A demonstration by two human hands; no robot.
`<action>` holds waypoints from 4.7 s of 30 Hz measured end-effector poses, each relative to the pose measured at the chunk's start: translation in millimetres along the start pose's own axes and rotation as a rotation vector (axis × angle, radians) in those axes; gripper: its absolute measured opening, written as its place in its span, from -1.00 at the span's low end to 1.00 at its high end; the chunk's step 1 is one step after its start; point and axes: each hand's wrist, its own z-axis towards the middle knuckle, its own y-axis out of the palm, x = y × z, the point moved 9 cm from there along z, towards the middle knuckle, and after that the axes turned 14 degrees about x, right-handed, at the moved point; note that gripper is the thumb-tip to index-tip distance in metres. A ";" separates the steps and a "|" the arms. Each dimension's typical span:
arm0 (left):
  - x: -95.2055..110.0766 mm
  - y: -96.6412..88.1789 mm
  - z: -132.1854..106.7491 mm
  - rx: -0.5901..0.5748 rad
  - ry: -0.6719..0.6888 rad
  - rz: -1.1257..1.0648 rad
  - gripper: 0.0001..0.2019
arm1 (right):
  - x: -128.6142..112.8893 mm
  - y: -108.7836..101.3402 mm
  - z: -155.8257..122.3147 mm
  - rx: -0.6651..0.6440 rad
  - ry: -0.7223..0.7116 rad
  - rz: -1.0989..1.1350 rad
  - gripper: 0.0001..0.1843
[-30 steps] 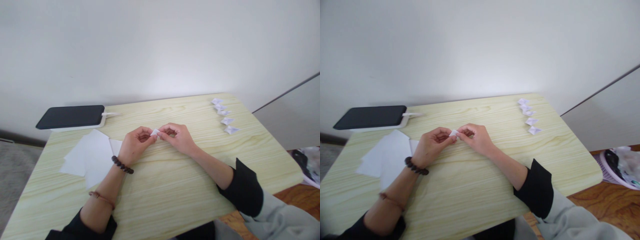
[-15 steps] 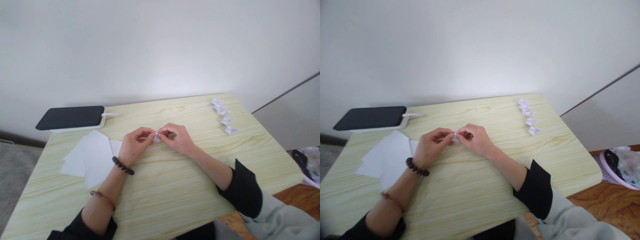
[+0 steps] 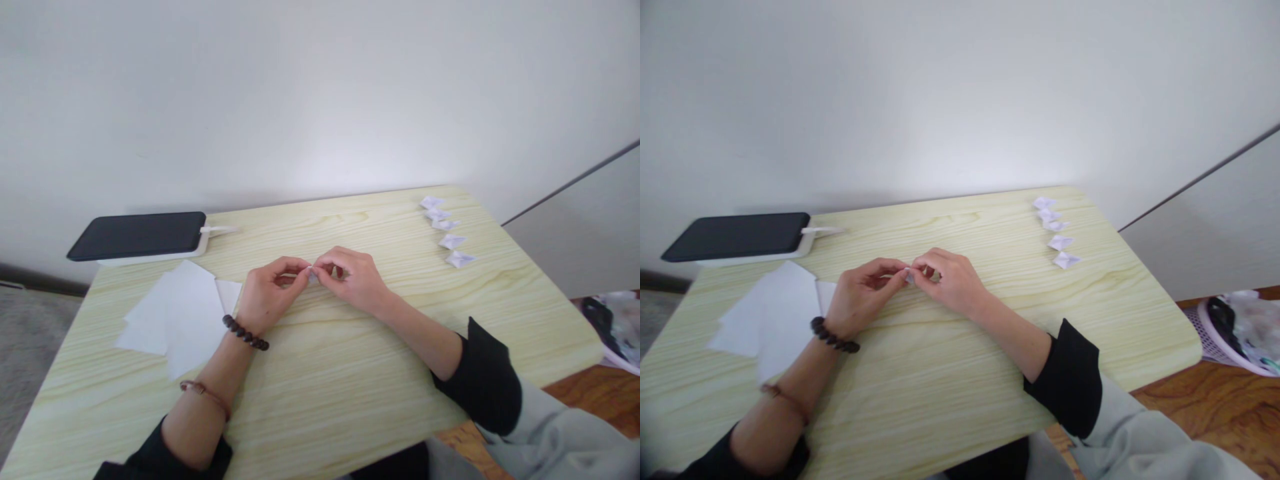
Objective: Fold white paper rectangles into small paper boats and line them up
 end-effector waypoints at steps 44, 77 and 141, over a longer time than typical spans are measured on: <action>11.2 -0.9 0.0 -0.005 0.152 -0.148 -0.82 | 19.0 -1.9 -3.3 0.108 0.276 0.287 -0.78; -0.3 -13.9 5.2 0.113 0.081 0.006 -0.82 | -1.4 -0.9 0.6 -0.038 -0.153 -0.078 -0.86; 16.0 -16.9 2.6 0.158 0.277 0.199 -0.89 | -9.0 -3.3 2.0 0.001 -0.172 -0.060 -0.83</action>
